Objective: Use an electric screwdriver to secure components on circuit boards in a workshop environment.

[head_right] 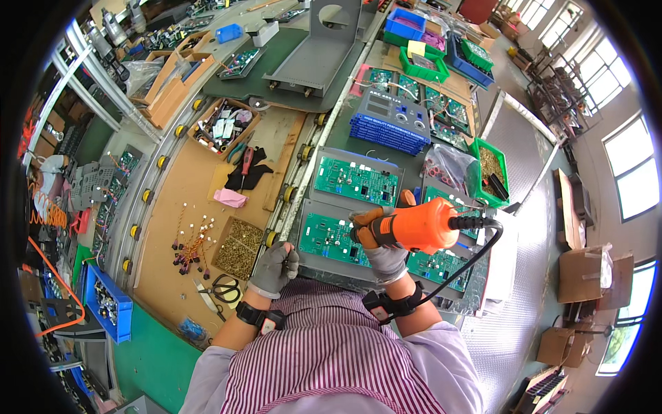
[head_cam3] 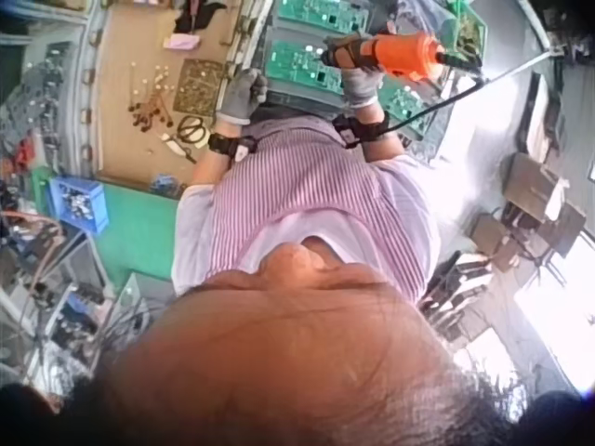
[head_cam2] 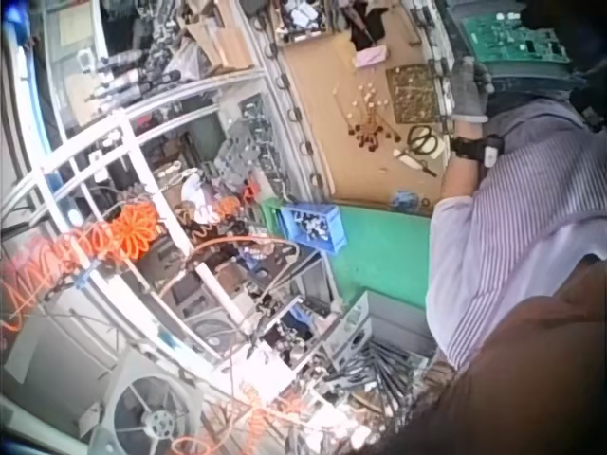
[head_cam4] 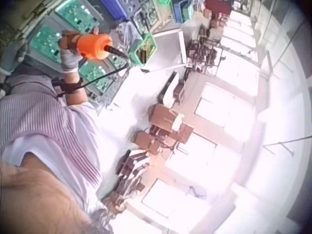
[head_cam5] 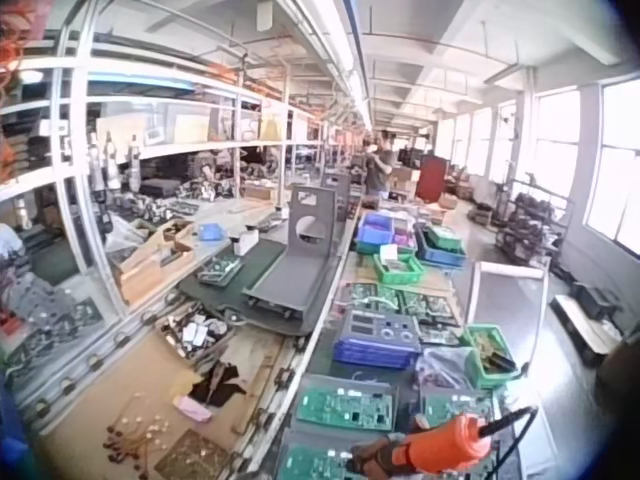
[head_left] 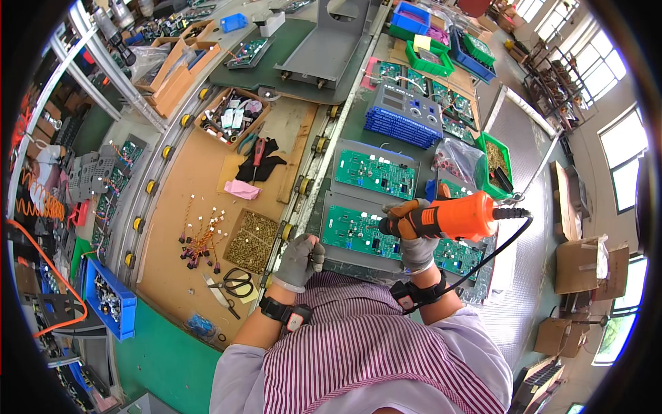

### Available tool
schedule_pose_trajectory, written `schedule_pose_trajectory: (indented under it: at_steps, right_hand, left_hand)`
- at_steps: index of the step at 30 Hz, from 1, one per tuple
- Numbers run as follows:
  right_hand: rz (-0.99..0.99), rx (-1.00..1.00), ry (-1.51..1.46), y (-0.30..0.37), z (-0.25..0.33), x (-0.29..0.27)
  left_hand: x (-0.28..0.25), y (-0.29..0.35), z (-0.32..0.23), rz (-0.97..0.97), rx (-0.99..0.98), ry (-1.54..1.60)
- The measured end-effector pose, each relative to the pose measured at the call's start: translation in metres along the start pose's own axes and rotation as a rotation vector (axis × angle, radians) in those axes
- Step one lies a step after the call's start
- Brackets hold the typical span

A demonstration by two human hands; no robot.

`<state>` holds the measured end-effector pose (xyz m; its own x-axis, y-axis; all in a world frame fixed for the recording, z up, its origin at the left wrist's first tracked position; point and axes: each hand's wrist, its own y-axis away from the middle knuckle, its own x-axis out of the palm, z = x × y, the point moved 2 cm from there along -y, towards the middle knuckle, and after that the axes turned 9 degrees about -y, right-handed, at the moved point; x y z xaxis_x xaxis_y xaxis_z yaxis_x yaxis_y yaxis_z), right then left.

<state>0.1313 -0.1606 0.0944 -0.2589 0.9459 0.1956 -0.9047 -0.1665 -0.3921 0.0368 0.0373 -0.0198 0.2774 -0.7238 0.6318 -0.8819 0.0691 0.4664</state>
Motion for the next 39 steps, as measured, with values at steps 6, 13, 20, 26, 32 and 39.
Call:
schedule_pose_trajectory:
  at_steps: [6, 13, 20, 26, 32, 39]
  right_hand:
    - [0.069, -0.008, 0.006, 0.004, 0.0, -0.002]
    - [0.021, 0.039, -0.048, -0.002, 0.002, 0.009]
    - [0.037, 0.189, 0.084, -0.015, 0.003, 0.019]
    - [0.185, 0.1, 0.318, -0.019, 0.012, 0.02]
    - [0.199, 0.02, -0.435, -0.022, 0.037, 0.046]
    - [0.204, 0.066, -0.57, -0.002, 0.031, 0.07]
  left_hand:
    - [0.007, -0.003, -0.003, -0.046, -0.03, -0.088]
    - [0.0, -0.01, -0.004, -0.016, -0.085, 0.024]
    - [-0.006, -0.012, 0.0, 0.029, -0.11, 0.055]
    - [0.001, -0.009, -0.005, 0.017, -0.14, 0.0]
    - [0.01, -0.001, -0.015, 0.053, -0.112, -0.021]
    - [0.021, 0.007, -0.017, 0.193, -0.061, -0.031]
